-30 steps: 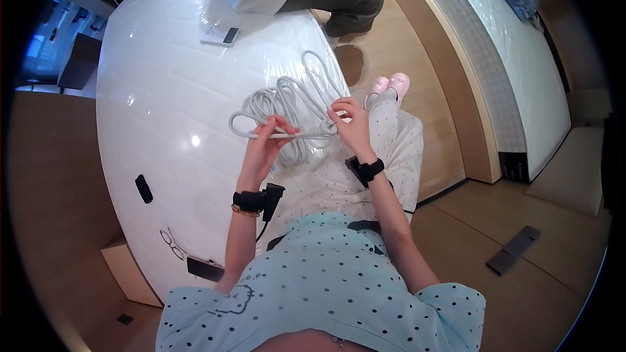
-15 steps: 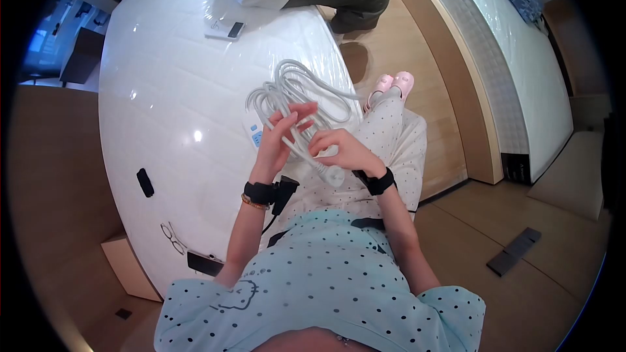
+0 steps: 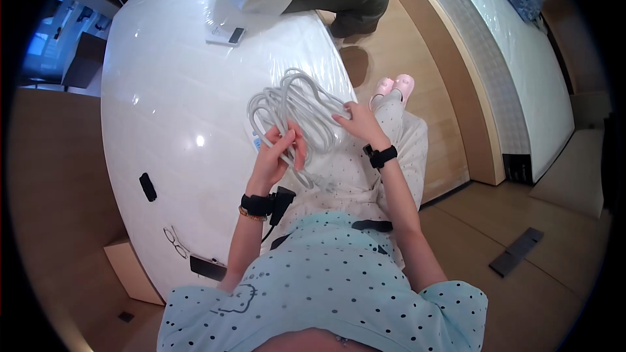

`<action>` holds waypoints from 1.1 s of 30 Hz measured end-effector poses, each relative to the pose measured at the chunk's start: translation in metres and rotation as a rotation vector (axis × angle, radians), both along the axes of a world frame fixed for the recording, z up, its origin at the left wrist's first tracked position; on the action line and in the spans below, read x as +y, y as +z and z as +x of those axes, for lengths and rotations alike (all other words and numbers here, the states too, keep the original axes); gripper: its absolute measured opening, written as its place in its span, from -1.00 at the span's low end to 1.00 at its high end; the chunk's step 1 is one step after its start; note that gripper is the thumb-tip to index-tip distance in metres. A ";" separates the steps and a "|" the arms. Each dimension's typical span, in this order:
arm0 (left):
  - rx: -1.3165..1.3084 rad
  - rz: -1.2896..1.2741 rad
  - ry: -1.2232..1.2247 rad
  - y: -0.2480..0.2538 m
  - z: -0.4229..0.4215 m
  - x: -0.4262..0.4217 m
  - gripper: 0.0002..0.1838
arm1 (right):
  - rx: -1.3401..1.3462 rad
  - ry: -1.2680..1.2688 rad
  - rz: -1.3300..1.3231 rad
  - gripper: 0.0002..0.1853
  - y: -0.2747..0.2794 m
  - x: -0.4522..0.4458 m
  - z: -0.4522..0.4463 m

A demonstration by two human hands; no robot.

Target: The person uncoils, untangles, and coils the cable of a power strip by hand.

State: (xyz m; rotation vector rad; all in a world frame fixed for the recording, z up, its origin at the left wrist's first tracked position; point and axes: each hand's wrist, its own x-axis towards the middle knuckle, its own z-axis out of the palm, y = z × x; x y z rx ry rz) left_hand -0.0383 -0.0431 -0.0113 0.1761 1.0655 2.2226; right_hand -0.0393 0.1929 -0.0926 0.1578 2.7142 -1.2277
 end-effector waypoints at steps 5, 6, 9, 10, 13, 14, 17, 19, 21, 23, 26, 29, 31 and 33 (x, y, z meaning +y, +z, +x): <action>0.058 0.005 -0.077 -0.007 0.002 -0.007 -0.83 | -0.367 0.224 -0.082 -0.33 0.015 -0.008 -0.013; 0.052 0.002 -0.055 -0.005 0.002 -0.007 -0.83 | -0.349 0.171 -0.097 -0.35 0.011 -0.010 -0.013; -0.021 0.020 0.104 -0.009 -0.003 -0.013 -0.80 | -0.217 0.065 -0.126 -0.43 0.001 -0.019 -0.014; -0.059 0.030 0.170 -0.013 -0.005 -0.015 -0.79 | -0.131 0.057 -0.127 -0.47 0.003 -0.022 -0.010; -0.089 -0.074 0.275 -0.019 -0.011 -0.022 -0.75 | 0.028 0.088 -0.147 -0.57 0.029 -0.025 0.004; -0.107 -0.122 0.291 -0.017 -0.011 -0.019 -0.72 | 0.065 0.110 -0.156 -0.60 0.041 -0.025 0.009; -0.149 -0.161 0.280 -0.008 -0.010 -0.008 -0.60 | 0.041 0.178 -0.426 -0.64 0.070 -0.030 0.025; -0.168 -0.052 0.194 -0.012 -0.009 -0.007 -0.53 | 0.026 0.233 -0.399 -0.63 0.082 -0.035 0.033; -0.239 0.027 0.124 -0.010 -0.008 -0.007 -0.48 | 0.032 0.296 -0.316 -0.64 0.095 -0.033 0.035; -0.295 0.116 0.079 -0.006 -0.007 -0.007 -0.45 | 0.060 0.377 -0.184 -0.64 0.106 -0.033 0.035; -0.299 0.158 0.102 -0.005 -0.002 -0.003 -0.44 | 0.014 0.464 -0.038 -0.57 0.097 -0.039 0.037; -0.231 -0.014 0.210 -0.024 0.004 0.000 -0.50 | 0.027 0.544 0.090 -0.50 0.098 -0.051 0.046; -0.242 -0.123 0.247 -0.037 0.003 -0.001 -0.59 | -0.148 0.613 0.155 -0.48 0.110 -0.055 0.046; -0.245 -0.143 0.269 -0.038 0.003 -0.002 -0.71 | -0.184 0.579 0.084 -0.48 0.112 -0.053 0.046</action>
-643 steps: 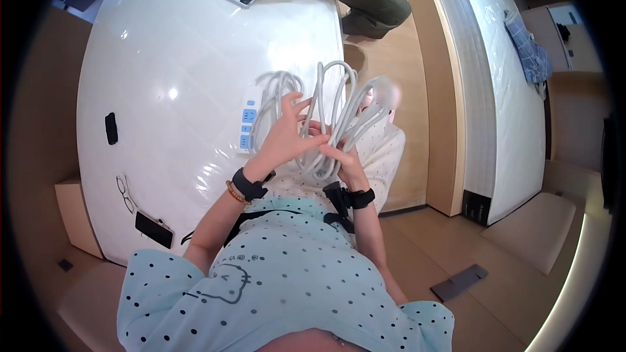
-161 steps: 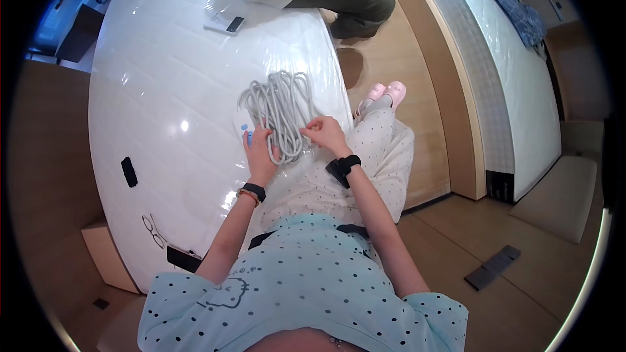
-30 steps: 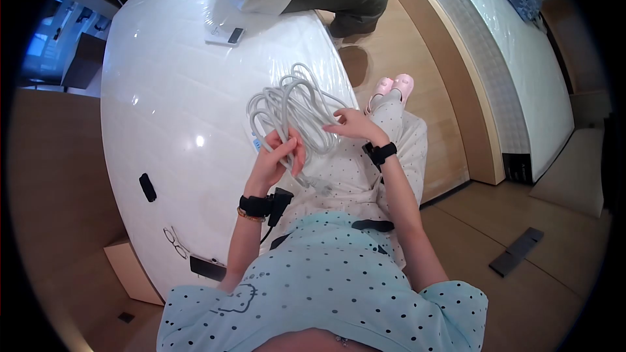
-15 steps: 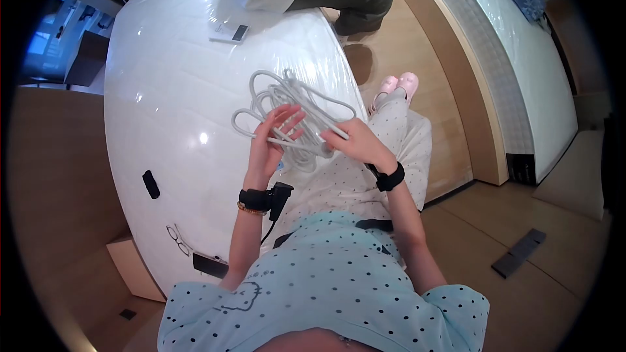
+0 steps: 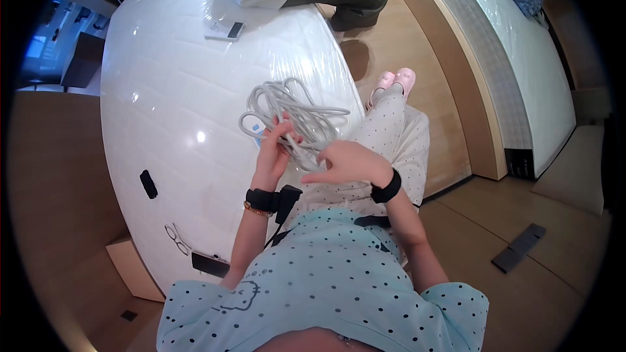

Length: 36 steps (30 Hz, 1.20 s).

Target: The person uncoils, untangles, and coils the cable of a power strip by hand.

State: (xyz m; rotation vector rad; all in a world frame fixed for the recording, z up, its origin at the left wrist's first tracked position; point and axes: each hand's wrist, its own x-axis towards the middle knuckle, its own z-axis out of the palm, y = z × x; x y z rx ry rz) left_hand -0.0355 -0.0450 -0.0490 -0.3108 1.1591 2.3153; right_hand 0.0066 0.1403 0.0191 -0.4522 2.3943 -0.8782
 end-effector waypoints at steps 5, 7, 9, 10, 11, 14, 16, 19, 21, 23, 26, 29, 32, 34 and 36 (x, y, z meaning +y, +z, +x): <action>0.007 0.210 -0.069 0.014 0.006 -0.011 -0.73 | 0.151 -0.401 -0.347 -0.57 -0.027 0.038 -0.036; 0.011 0.312 -0.116 0.016 0.007 -0.012 -0.71 | 0.661 -0.395 -0.253 -0.55 -0.060 0.041 -0.048; 0.048 0.341 -0.138 0.021 0.011 -0.008 -0.71 | 0.581 -0.335 -0.335 -0.50 -0.107 0.036 -0.056; 0.066 0.356 -0.150 0.023 0.013 -0.006 -0.71 | 0.540 -0.305 -0.375 -0.47 -0.116 0.031 -0.057; 0.073 0.347 -0.143 0.024 0.016 -0.005 -0.71 | 0.386 -0.264 -0.395 -0.47 -0.123 0.030 -0.058; 0.072 0.346 -0.109 0.024 0.017 -0.001 -0.70 | 0.018 -0.219 -0.435 -0.53 -0.125 0.025 -0.061; 0.086 0.192 -0.072 0.021 0.015 -0.003 -0.71 | -0.034 -0.338 -0.375 -0.58 -0.116 0.021 -0.057; 0.087 -0.034 -0.058 0.012 0.005 -0.009 -0.71 | 0.245 -0.449 -0.280 -0.64 -0.104 0.021 -0.051; 0.077 -0.129 -0.069 0.003 0.000 -0.016 -0.69 | 0.423 -0.478 -0.267 -0.68 -0.096 0.024 -0.045; 0.067 -0.169 -0.081 -0.002 -0.003 -0.019 -0.67 | 0.482 -0.483 -0.310 -0.71 -0.083 0.027 -0.042; 0.006 -0.115 0.007 0.011 -0.004 -0.008 -0.57 | 0.148 -0.451 -0.712 -0.76 -0.064 0.023 -0.034; -0.100 0.077 0.027 0.011 -0.006 -0.005 -0.49 | -0.061 -0.411 -0.883 -0.77 -0.053 0.013 -0.020; -0.133 0.083 0.025 0.006 -0.005 -0.007 -0.47 | -0.082 -0.290 -0.772 -0.77 -0.048 0.018 -0.020; -0.074 0.096 -0.010 -0.004 -0.002 -0.013 -0.47 | -0.118 -0.265 -0.776 -0.75 -0.044 0.017 -0.019; -0.004 0.072 -0.073 -0.006 -0.002 -0.014 -0.44 | -0.128 -0.239 -0.753 -0.72 -0.043 0.014 -0.019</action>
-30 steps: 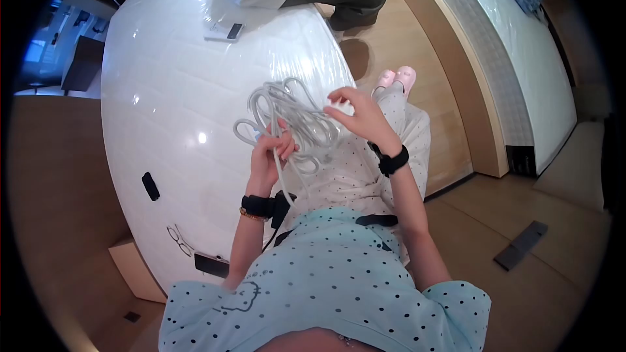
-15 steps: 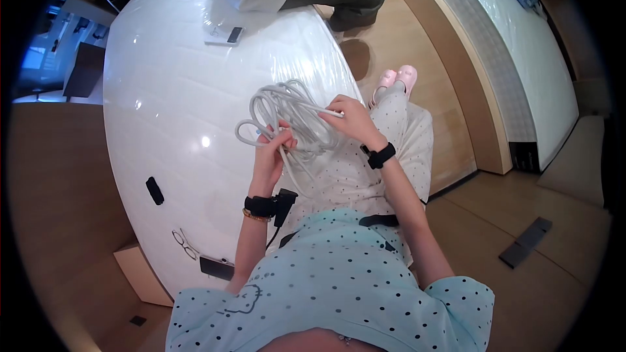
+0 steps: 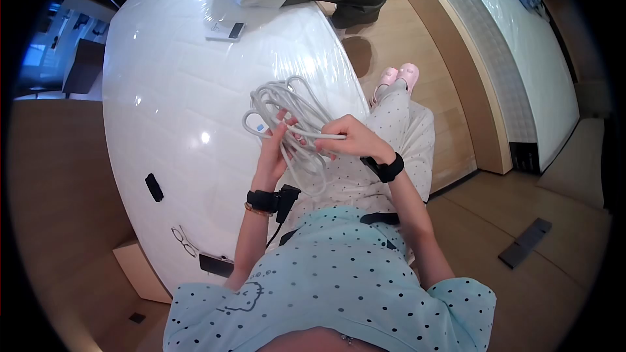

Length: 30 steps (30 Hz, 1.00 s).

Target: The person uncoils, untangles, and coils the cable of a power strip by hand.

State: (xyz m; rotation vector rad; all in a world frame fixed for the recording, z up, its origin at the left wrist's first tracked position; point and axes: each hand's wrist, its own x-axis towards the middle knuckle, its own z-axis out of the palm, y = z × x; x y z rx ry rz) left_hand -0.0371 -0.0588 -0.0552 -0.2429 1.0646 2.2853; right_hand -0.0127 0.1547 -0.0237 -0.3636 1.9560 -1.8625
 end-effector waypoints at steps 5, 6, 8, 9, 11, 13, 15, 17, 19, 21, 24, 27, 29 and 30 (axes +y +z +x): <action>0.050 -0.149 -0.037 0.004 0.001 0.010 -0.39 | 0.356 -0.027 0.386 -0.61 -0.006 -0.017 0.005; 0.043 -0.162 0.002 0.001 0.002 0.011 -0.42 | 0.347 -0.056 0.403 -0.60 -0.005 -0.020 0.008; 0.028 -0.189 0.078 -0.005 0.002 0.013 -0.46 | 0.327 -0.115 0.436 -0.58 -0.002 -0.023 0.012; 0.040 -0.150 0.059 -0.004 0.001 0.013 -0.48 | 0.355 -0.127 0.432 -0.58 -0.001 -0.022 0.013; 0.062 -0.075 0.020 0.003 0.000 0.014 -0.52 | 0.408 -0.151 0.420 -0.54 0.000 -0.020 0.015; 0.113 -0.087 -0.003 0.007 -0.001 0.012 -0.53 | 0.573 -0.316 0.420 -0.40 -0.004 -0.018 0.013; 0.150 -0.095 -0.004 0.008 0.000 0.012 -0.53 | 0.504 -0.364 0.394 -0.26 -0.003 -0.018 0.015; 0.174 -0.097 0.016 0.009 0.001 0.016 -0.53 | 0.207 -0.296 0.337 -0.12 0.006 -0.018 0.019; 0.114 -0.031 0.101 0.022 0.005 0.028 -0.59 | 0.286 -0.236 0.466 -0.10 0.002 -0.024 0.021; 0.100 0.017 0.131 0.024 0.008 0.038 -0.59 | 0.389 -0.252 0.578 -0.12 -0.007 -0.032 0.022; 0.140 -0.007 0.082 0.015 0.009 0.039 -0.52 | 0.473 -0.370 0.613 -0.25 -0.029 -0.044 0.025; 0.184 -0.120 0.003 0.017 0.008 0.035 -0.42 | 0.268 -0.404 0.425 -0.42 -0.040 -0.047 0.025; 0.258 -0.119 -0.041 0.026 0.005 0.037 -0.32 | 0.040 -0.357 0.295 -0.53 -0.030 -0.041 0.026; 0.330 -0.112 0.033 0.027 0.003 0.035 -0.27 | 0.049 -0.328 0.295 -0.55 -0.032 -0.039 0.027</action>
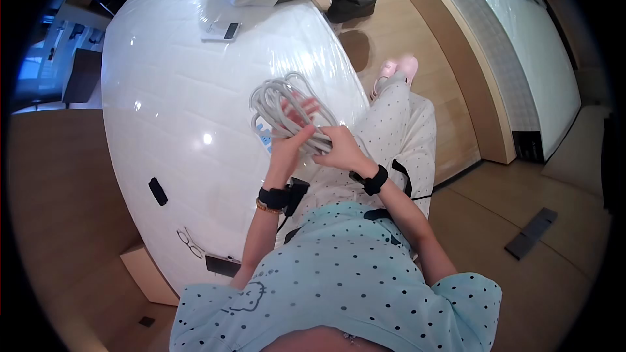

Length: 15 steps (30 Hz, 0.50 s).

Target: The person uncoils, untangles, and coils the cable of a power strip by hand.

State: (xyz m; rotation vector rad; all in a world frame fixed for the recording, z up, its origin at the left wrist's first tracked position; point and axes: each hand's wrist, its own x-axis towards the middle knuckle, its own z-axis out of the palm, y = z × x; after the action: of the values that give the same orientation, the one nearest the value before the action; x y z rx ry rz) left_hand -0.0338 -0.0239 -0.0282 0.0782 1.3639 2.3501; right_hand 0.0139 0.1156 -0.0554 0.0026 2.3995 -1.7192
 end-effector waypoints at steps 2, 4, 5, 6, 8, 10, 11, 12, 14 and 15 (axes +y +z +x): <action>0.150 0.039 0.134 0.003 -0.004 -0.007 -0.17 | 0.007 0.058 0.006 -0.60 -0.005 0.004 0.003; 0.229 0.051 0.151 0.013 -0.008 -0.011 -0.12 | 0.020 0.114 -0.072 -0.59 -0.010 0.006 0.003; 0.269 0.055 0.161 0.017 -0.009 -0.012 -0.09 | 0.028 0.144 -0.113 -0.59 -0.012 0.005 0.003; 0.235 0.032 0.178 0.017 -0.009 -0.011 -0.18 | 0.014 0.177 -0.127 -0.59 -0.014 0.003 0.004; 0.134 0.031 0.177 0.014 -0.009 -0.014 -0.24 | -0.010 0.240 -0.153 -0.58 -0.019 -0.001 0.006; 0.092 -0.013 0.168 0.010 -0.008 -0.016 -0.31 | -0.022 0.211 -0.255 -0.58 -0.022 -0.007 0.011; 0.102 -0.057 0.161 0.009 -0.011 -0.016 -0.33 | -0.030 0.197 -0.306 -0.58 -0.023 -0.008 0.014; 0.112 -0.100 0.157 0.007 -0.012 -0.016 -0.36 | -0.063 0.171 -0.334 -0.57 -0.022 -0.010 0.017; 0.128 -0.145 0.144 0.003 -0.016 -0.017 -0.33 | -0.127 0.123 -0.388 -0.55 -0.019 -0.011 0.019; 0.136 -0.168 0.136 0.003 -0.017 -0.017 -0.31 | -0.087 0.095 -0.317 -0.53 -0.023 -0.012 0.019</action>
State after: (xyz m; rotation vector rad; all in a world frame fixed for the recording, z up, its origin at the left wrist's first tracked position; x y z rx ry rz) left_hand -0.0505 -0.0412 -0.0255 0.1008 1.6764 2.3653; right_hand 0.0330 0.1040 -0.0785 -0.0774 2.0099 -1.9889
